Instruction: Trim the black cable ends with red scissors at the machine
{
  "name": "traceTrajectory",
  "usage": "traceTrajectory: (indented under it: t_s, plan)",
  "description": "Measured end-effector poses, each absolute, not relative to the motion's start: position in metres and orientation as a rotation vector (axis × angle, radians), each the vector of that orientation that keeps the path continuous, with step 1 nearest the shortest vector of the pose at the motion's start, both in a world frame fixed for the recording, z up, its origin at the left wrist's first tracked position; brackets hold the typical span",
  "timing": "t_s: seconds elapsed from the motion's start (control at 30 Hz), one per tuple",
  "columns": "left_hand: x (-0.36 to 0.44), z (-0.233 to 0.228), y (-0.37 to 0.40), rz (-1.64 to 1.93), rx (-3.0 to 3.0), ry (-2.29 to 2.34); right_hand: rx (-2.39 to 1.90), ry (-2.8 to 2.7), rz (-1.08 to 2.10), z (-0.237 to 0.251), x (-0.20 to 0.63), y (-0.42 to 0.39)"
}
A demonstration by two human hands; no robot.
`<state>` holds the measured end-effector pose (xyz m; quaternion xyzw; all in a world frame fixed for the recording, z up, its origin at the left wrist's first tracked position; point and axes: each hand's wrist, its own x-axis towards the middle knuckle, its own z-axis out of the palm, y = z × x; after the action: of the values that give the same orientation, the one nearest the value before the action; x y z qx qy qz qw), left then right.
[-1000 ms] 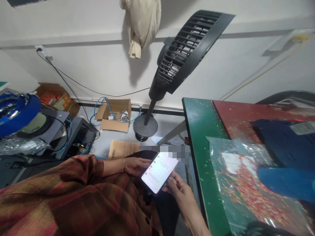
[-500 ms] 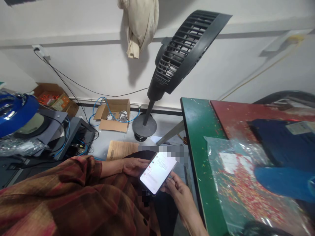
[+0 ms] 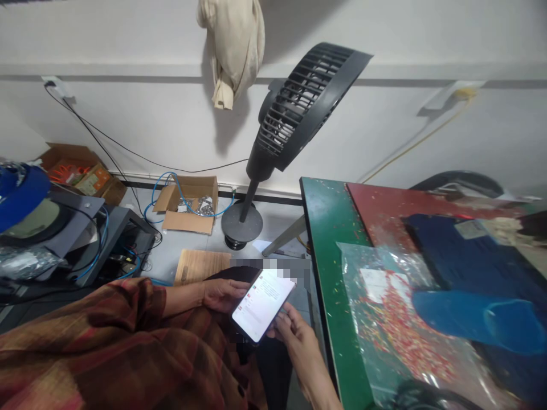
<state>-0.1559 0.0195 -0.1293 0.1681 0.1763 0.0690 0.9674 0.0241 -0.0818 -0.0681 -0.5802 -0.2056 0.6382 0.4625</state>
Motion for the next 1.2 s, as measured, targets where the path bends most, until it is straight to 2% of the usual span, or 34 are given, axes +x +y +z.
traceTrajectory:
  t_s: [1.2]
  plan:
    - [-0.156,-0.121,0.019,0.147,0.414,0.343,-1.37,-0.674,1.536,-0.078,0.026,-0.083]
